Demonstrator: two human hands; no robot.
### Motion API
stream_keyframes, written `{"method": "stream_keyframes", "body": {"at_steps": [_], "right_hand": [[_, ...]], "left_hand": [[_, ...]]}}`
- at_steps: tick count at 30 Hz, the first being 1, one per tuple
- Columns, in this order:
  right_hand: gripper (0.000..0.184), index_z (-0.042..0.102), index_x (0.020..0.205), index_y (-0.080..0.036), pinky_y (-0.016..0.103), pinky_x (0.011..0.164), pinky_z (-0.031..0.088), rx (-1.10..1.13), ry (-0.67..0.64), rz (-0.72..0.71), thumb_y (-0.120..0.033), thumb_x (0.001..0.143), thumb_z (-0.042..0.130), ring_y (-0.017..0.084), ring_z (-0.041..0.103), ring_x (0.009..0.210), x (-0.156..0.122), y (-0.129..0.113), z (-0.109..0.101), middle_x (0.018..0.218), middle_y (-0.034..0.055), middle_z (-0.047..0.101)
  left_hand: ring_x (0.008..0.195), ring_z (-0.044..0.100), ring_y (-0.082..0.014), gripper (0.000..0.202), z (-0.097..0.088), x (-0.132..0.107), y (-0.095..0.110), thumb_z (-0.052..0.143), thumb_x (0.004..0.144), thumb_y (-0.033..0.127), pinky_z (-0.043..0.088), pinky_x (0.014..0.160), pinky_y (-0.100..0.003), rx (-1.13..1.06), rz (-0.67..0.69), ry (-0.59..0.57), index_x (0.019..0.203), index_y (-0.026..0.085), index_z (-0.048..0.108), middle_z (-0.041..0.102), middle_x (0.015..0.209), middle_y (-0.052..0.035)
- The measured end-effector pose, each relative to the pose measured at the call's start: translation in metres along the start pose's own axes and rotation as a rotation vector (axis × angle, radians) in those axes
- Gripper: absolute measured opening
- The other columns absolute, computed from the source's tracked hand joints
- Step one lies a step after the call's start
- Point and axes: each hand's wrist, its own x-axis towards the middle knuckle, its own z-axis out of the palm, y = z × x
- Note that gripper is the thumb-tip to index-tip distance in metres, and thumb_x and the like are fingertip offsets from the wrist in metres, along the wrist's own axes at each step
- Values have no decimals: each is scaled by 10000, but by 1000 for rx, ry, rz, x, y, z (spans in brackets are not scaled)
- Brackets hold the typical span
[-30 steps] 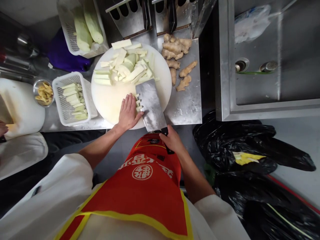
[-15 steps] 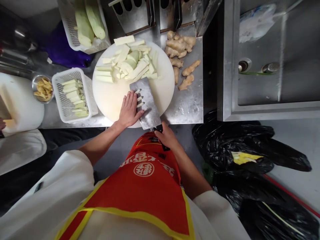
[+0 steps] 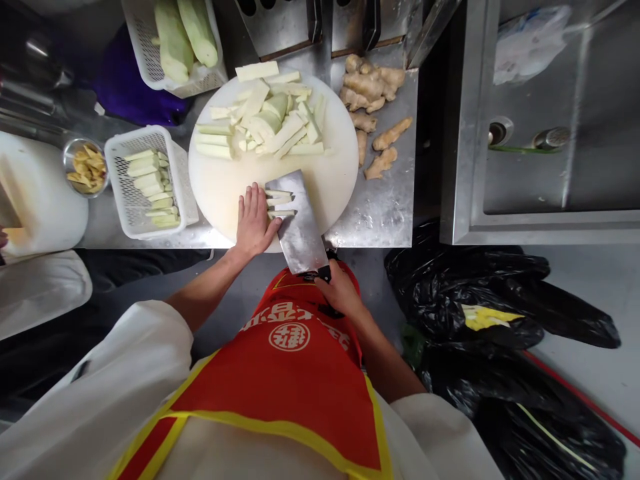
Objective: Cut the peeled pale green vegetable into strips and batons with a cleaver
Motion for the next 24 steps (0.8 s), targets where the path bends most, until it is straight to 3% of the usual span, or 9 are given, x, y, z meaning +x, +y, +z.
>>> {"method": "stream_keyframes", "body": {"at_steps": [6,12,19,24], "right_hand": [[185,424,859,-266,300,632,387,-28,-19,1,-390,802,550,205,562,676,11,-12,6,727,-13,593],[195,452,920,-261,300,631,381,-43,-48,18,-402,835,555,230,603,736,-5,-6,10,784,15,641],[154,440,927,-261,308,631,378,-67,-90,-73,-321,836,549,223,594,674,26,-30,25,680,-19,605],[142,426,860,-270,306,610,373,-71,-107,-77,-327,825,551,209,571,622,18,-43,12,608,-41,564]], "left_hand": [[1597,58,-338,940,0,-2,-1,255,972,756,23,1289,-583,-7,10,10,1637,95,191,161,1700,-204],[1595,65,-351,949,-3,-1,4,252,969,761,17,1283,-597,0,15,-1,1633,86,201,187,1693,-212],[1592,101,-361,911,-3,-4,3,284,976,744,44,1276,-606,20,38,8,1632,116,223,228,1689,-190],[1519,293,-374,762,-23,0,7,313,1018,641,205,1240,-570,36,56,36,1600,150,339,419,1598,-177]]}}
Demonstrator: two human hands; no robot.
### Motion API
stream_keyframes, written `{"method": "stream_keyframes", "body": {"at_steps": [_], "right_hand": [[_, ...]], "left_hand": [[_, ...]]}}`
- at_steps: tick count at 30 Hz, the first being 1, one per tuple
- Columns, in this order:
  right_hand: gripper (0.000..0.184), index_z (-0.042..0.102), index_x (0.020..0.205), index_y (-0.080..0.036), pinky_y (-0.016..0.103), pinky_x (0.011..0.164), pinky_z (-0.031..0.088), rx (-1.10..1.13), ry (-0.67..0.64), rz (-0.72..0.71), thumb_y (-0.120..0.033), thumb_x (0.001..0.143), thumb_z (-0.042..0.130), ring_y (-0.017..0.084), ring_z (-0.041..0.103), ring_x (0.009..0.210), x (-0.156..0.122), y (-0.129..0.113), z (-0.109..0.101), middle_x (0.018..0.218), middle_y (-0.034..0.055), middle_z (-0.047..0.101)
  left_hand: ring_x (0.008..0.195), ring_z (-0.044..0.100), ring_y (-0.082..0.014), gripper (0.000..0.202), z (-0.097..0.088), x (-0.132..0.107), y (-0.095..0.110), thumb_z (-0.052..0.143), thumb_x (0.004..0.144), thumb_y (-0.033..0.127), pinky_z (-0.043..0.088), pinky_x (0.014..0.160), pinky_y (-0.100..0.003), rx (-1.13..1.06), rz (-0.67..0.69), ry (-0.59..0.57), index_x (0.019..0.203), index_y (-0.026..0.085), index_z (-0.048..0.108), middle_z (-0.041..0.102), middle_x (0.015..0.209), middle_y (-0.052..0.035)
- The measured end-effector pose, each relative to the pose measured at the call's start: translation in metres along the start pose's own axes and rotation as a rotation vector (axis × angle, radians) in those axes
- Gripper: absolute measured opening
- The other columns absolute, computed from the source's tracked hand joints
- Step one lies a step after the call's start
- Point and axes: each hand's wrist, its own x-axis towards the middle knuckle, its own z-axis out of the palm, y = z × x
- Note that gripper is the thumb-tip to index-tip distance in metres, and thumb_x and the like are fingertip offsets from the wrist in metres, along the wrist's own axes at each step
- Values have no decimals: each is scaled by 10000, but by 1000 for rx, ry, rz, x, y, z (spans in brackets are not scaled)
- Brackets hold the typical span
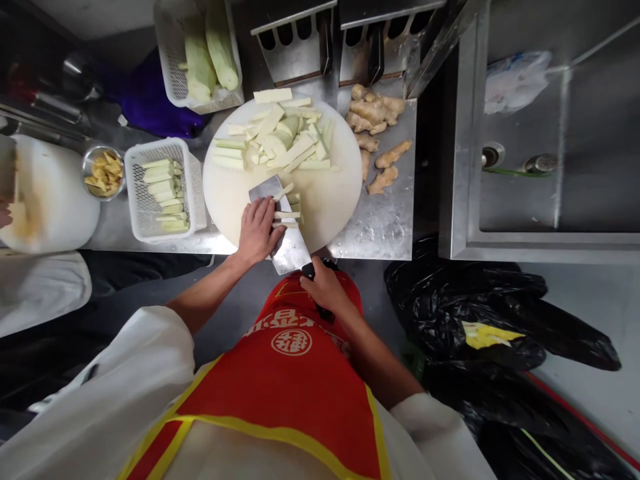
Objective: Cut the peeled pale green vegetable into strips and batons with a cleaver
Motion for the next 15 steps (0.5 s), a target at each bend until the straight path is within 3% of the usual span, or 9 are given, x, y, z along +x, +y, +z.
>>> {"method": "stream_keyframes", "body": {"at_steps": [3,7,11,15], "right_hand": [[141,440,881,-270,310,624,397,5,19,-25,-321,816,554,209,590,621,-7,-8,-16,606,-48,574],[171,473,965,-273,307,616,443,129,14,14,-288,813,550,201,612,555,-7,-18,-36,550,-76,585],[136,467,887,-275,313,591,449,175,67,60,-316,807,569,206,607,556,-15,-3,-52,572,-55,602],[186,538,935,-252,344,695,482,138,204,3,-346,786,594,237,646,740,-38,35,-68,774,19,678]], "left_hand": [[1379,441,-388,728,-21,29,0,374,1011,627,318,1159,-551,3,36,29,1557,148,421,547,1450,-202],[1297,488,-400,635,-35,104,-10,362,1008,650,345,1108,-577,-49,117,59,1394,201,592,608,1292,-167],[1285,502,-417,673,-25,176,-25,407,950,744,317,1120,-621,-135,162,122,1209,178,661,611,1222,-145],[1287,499,-443,721,-10,202,-33,465,896,791,282,1128,-661,-133,171,126,1137,144,675,607,1198,-153]]}}
